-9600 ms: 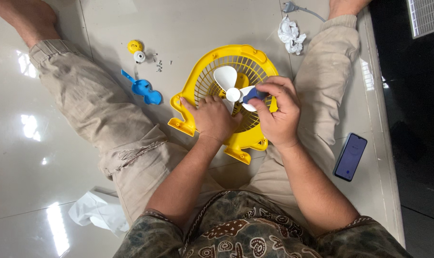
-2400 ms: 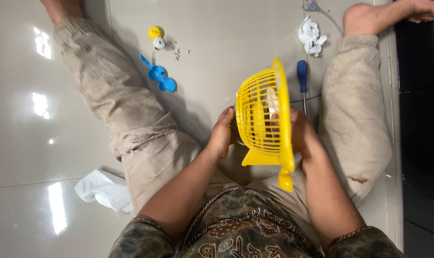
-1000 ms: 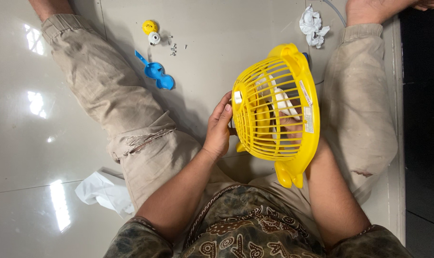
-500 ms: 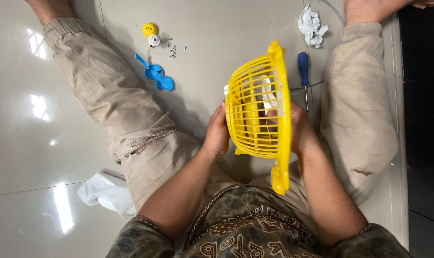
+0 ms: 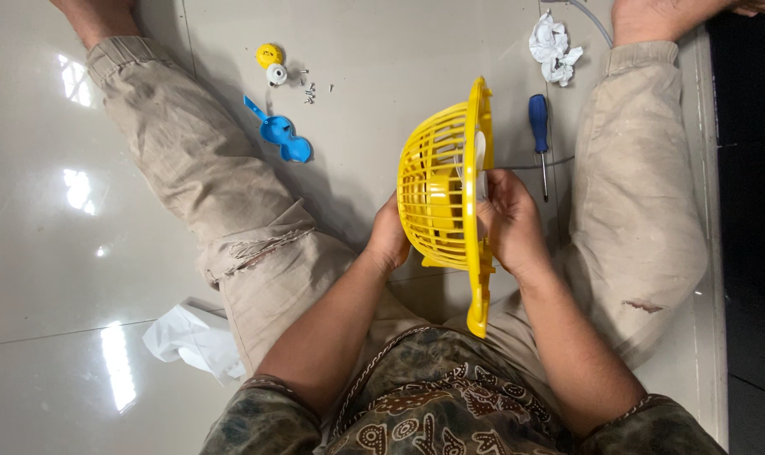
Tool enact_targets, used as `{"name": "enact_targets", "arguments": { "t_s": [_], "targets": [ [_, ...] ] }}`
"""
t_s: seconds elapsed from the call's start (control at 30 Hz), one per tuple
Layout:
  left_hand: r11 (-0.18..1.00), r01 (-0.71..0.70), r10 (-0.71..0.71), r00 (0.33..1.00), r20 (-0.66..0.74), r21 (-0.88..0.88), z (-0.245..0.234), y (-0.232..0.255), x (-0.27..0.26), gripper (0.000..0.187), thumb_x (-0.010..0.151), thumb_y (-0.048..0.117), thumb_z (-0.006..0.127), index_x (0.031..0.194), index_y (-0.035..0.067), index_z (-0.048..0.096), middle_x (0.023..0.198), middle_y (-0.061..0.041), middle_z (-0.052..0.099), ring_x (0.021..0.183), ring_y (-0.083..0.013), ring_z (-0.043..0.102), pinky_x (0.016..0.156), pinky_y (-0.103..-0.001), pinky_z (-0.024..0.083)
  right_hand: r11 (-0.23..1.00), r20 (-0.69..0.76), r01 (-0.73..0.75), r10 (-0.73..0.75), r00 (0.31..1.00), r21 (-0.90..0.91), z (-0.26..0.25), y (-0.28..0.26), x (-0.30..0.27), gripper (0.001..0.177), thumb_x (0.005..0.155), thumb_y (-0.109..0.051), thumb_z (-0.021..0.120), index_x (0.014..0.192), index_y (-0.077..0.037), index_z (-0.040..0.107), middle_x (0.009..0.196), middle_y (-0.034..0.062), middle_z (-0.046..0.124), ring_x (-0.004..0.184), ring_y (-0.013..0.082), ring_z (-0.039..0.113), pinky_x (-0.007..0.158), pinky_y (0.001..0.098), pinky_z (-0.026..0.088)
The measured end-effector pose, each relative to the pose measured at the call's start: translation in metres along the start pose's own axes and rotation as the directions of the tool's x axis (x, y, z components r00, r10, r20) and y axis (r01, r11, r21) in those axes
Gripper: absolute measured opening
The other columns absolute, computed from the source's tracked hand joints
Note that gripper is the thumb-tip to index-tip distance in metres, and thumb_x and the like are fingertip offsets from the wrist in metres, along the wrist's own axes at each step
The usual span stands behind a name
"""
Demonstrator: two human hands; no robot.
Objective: The person sits on the floor and reassembles a small yellow electric fan. They place the white fan blade onto the motor shaft, align it, and then use a blue screwdriver to tighten the central screw, securing the blade in place.
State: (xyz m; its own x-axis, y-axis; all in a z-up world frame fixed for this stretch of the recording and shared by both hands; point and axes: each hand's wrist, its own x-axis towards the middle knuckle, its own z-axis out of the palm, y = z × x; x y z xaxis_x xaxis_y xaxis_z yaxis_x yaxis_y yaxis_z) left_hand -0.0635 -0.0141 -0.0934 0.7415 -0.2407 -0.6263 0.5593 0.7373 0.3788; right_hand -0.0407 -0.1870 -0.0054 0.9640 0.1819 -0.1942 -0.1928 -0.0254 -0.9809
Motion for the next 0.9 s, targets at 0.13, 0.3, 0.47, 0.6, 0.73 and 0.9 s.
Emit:
{"name": "enact_targets", "arguments": {
  "t_s": [0.13, 0.3, 0.47, 0.6, 0.73, 0.9],
  "targets": [
    [0.971, 0.010, 0.029, 0.987, -0.158, 0.239, -0.014, -0.003, 0.012, 0.042, 0.104, 0.032, 0.051, 0.132, 0.003, 0.062, 0.110, -0.011, 0.071, 0.087, -0.0206, 0.065, 0.069, -0.034, 0.049, 0.997, -0.081, -0.078, 0.080, 0.993, 0.020, 0.002, 0.018, 0.003, 0.030, 0.101, -0.004, 0.064, 0.129, 0.000, 0.056, 0.119, 0.0051, 0.068, 0.108, 0.0103, 0.065, 0.095, 0.0263, 0.053],
    [0.989, 0.083, -0.047, 0.963, -0.266, 0.125, -0.015, 0.012, 0.016, 0.048, 0.104, 0.044, 0.044, 0.122, 0.008, 0.070, 0.100, -0.006, 0.072, 0.079, -0.0186, 0.064, 0.062, -0.035, 0.047, 0.977, -0.123, -0.070, 0.046, 0.991, -0.200, 0.004, 0.034, 0.014, 0.024, 0.100, -0.004, 0.067, 0.121, 0.002, 0.059, 0.110, 0.0067, 0.072, 0.099, 0.0103, 0.068, 0.087, 0.0248, 0.053],
    [0.984, 0.084, -0.037, 0.959, -0.279, 0.158, -0.013, 0.023, 0.016, 0.060, 0.102, 0.055, 0.038, 0.121, 0.008, 0.069, 0.107, -0.008, 0.075, 0.093, -0.0218, 0.071, 0.078, -0.036, 0.057, 0.904, -0.169, -0.052, -0.022, 0.985, -0.424, 0.009, 0.028, 0.030, 0.021, 0.095, -0.009, 0.073, 0.111, 0.001, 0.062, 0.096, 0.0063, 0.075, 0.086, 0.0099, 0.070, 0.074, 0.0262, 0.054],
    [0.853, -0.211, 0.360, 0.900, -0.245, 0.477, -0.022, 0.038, 0.008, 0.064, 0.108, 0.052, 0.042, 0.126, -0.003, 0.069, 0.111, -0.015, 0.072, 0.094, -0.0208, 0.063, 0.082, -0.034, 0.051, 0.785, -0.133, -0.069, -0.017, 0.991, -0.616, 0.018, 0.012, 0.035, 0.027, 0.088, -0.019, 0.080, 0.106, -0.004, 0.066, 0.089, 0.0083, 0.076, 0.078, 0.0181, 0.073, 0.069, 0.0337, 0.055],
    [0.588, -0.505, 0.693, 0.717, -0.073, 0.632, -0.018, 0.062, -0.024, 0.052, 0.109, 0.039, 0.053, 0.137, -0.005, 0.058, 0.123, -0.013, 0.071, 0.109, -0.0153, 0.069, 0.095, -0.031, 0.053, 0.622, -0.025, 0.013, -0.053, 0.998, -0.783, 0.025, -0.002, 0.043, 0.034, 0.086, -0.031, 0.083, 0.104, -0.007, 0.067, 0.091, 0.0106, 0.076, 0.081, 0.0303, 0.074, 0.069, 0.0429, 0.056],
    [0.388, -0.211, 0.691, 0.711, -0.132, 0.897, 0.001, 0.073, -0.063, 0.047, 0.090, 0.023, 0.069, 0.130, 0.000, 0.058, 0.102, -0.009, 0.074, 0.074, -0.0144, 0.069, 0.069, -0.031, 0.056, 0.444, 0.042, 0.060, -0.049, 0.998, -0.894, 0.030, -0.010, 0.052, 0.040, 0.084, -0.035, 0.084, 0.107, -0.008, 0.066, 0.098, 0.0141, 0.075, 0.091, 0.0368, 0.072, 0.075, 0.0489, 0.055]
  ]
}}
